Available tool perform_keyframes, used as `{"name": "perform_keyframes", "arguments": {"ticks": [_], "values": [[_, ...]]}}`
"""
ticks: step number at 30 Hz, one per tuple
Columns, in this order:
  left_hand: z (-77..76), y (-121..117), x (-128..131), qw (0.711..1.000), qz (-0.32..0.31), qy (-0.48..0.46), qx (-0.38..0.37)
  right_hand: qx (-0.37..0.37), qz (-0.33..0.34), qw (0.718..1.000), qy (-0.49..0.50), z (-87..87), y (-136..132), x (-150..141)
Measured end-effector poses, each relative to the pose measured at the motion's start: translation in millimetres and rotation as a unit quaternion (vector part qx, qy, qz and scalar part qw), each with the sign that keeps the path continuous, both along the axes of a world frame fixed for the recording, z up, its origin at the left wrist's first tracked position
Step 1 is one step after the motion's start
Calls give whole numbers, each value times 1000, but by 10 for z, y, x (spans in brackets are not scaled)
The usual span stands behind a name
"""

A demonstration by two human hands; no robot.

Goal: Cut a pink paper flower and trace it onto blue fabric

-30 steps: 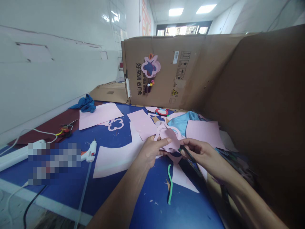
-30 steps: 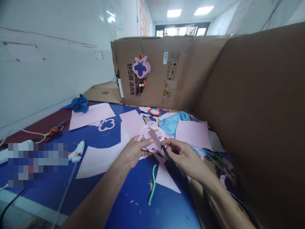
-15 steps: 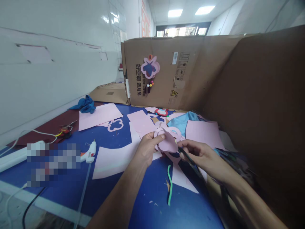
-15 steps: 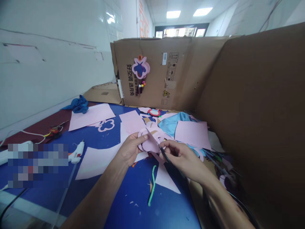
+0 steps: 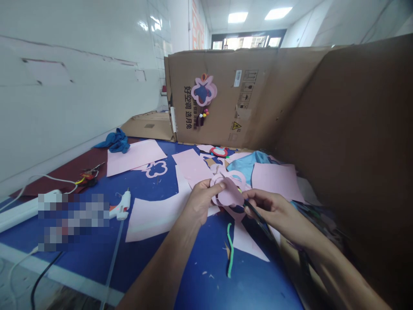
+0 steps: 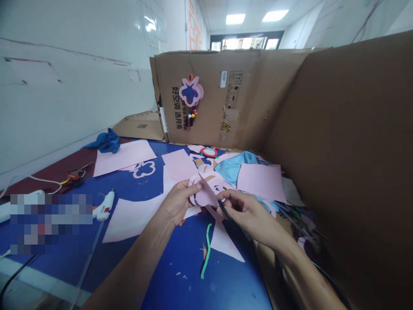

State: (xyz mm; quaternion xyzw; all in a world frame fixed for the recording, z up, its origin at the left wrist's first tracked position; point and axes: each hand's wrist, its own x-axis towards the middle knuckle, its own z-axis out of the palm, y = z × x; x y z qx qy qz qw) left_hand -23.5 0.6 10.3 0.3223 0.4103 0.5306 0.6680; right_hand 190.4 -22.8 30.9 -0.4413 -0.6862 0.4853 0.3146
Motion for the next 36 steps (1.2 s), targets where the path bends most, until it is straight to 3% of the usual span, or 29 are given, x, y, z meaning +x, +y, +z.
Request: {"name": "perform_keyframes", "arguments": {"ticks": [9, 15, 21, 36], "values": [[6, 12, 0, 997, 17, -49, 59, -10, 8, 1000, 12, 3, -8, -1], [20, 7, -10, 996, 58, -22, 61, -10, 5, 1000, 9, -30, 5, 18], [24, -6, 3, 995, 34, -41, 79, -22, 4, 1000, 13, 3, -3, -15], [-35, 21, 21, 994, 56, -50, 81, -44, 14, 998, 31, -11, -22, -11]]}}
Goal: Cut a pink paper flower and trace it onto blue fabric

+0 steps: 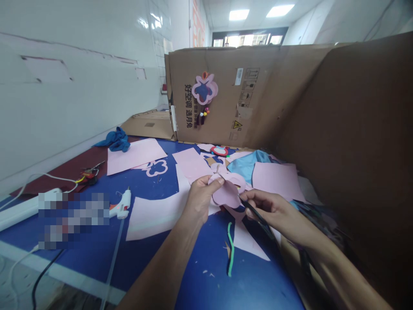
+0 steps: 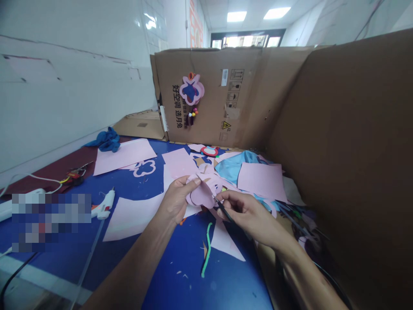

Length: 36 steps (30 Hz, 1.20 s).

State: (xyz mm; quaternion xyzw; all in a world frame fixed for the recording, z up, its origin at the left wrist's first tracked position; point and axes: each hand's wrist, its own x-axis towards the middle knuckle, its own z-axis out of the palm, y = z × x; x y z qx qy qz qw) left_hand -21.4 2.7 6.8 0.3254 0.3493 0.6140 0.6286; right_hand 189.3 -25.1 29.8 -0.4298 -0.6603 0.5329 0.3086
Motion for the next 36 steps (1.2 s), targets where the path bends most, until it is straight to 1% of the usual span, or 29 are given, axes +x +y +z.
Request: {"name": "perform_keyframes", "arguments": {"ticks": [6, 12, 16, 20, 25, 31, 36], "values": [[20, -1, -9, 1000, -8, 3, -9, 22, 1, 1000, -13, 21, 8, 0], [63, -11, -30, 1000, -9, 24, -17, 12, 16, 1000, -5, -4, 27, 24], [92, -17, -55, 999, -23, 37, -22, 18, 20, 1000, -10, 23, 22, 27], [75, 0, -88, 997, -35, 70, -27, 33, 18, 998, -42, 61, 16, 50], [34, 23, -116, 994, -46, 101, -21, 38, 27, 997, -56, 46, 26, 101], [85, 2, -109, 994, -56, 84, -28, 52, 27, 996, -60, 65, 29, 103], [85, -1, -111, 994, -62, 82, -34, 36, 52, 997, -55, 77, 33, 107]]}}
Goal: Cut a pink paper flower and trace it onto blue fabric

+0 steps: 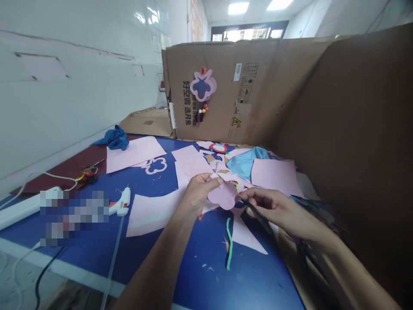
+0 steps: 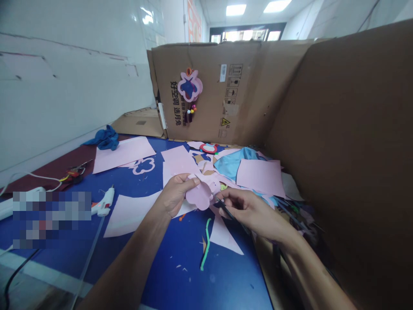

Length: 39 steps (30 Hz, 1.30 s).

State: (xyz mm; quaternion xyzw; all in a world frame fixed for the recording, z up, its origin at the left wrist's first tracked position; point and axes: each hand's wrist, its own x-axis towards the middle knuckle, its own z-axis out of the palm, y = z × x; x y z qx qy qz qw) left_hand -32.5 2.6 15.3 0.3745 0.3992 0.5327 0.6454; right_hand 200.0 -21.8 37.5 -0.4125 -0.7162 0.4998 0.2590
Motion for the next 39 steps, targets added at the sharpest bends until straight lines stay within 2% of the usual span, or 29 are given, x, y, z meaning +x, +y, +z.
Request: {"name": "perform_keyframes", "arguments": {"ticks": [12, 24, 39], "values": [[-6, 21, -36, 1000, -11, 5, -23, -29, 8, 999, -12, -11, 12, 26], [-54, 38, -63, 999, -33, 7, -20, 39, 6, 997, -62, -2, 10, 40], [-61, 37, -101, 998, -44, 35, -5, 33, 16, 996, -76, 2, 35, 118]]}}
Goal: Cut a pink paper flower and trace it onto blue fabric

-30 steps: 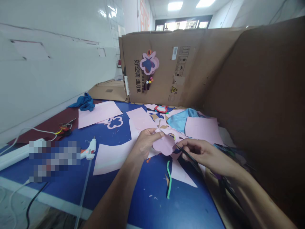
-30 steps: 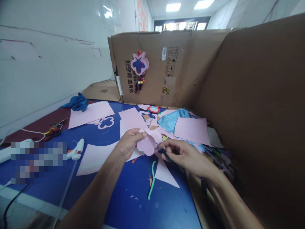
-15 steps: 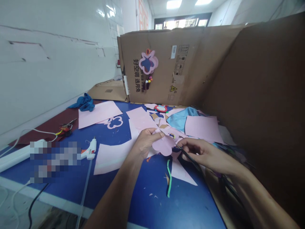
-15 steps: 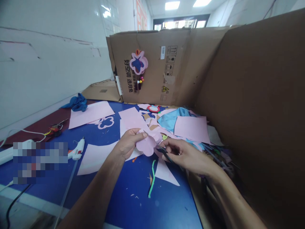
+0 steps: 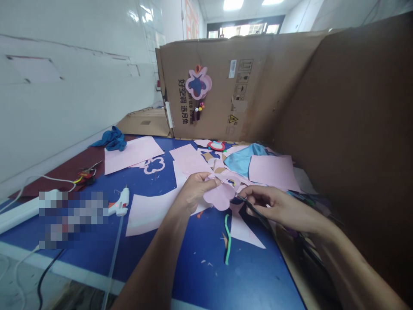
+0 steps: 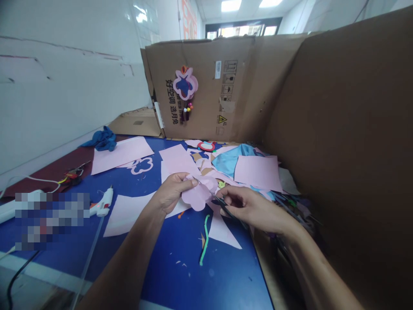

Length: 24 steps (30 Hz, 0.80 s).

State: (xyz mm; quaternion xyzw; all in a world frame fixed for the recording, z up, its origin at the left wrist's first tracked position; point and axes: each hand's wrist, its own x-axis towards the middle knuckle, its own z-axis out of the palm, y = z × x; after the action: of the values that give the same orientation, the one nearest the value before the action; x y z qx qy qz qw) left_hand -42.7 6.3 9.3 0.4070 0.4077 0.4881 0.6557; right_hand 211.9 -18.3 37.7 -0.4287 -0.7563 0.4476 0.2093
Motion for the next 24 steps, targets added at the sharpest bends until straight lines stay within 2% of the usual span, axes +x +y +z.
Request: {"name": "perform_keyframes", "arguments": {"ticks": [6, 11, 14, 16, 18, 21, 24], "values": [[27, 38, -90, 999, 45, 2, 8, -40, 9, 999, -3, 38, 12, 79], [29, 72, -160, 998, 56, -31, 18, -61, 30, 998, 0, -57, 107, 287], [38, 70, -170, 997, 48, -58, 28, 8, -22, 997, -71, -205, 199, 346], [45, 62, -167, 996, 41, -68, 28, 80, -84, 982, -151, -325, 255, 320], [53, 54, -159, 996, 40, -74, 27, 119, -120, 958, -231, -433, 290, 254], [63, 41, -140, 996, 42, -79, 26, 146, -105, 935, -307, -535, 307, 148], [73, 29, -114, 995, 44, -88, 27, 154, -82, 929, -326, -576, 308, 119]]}}
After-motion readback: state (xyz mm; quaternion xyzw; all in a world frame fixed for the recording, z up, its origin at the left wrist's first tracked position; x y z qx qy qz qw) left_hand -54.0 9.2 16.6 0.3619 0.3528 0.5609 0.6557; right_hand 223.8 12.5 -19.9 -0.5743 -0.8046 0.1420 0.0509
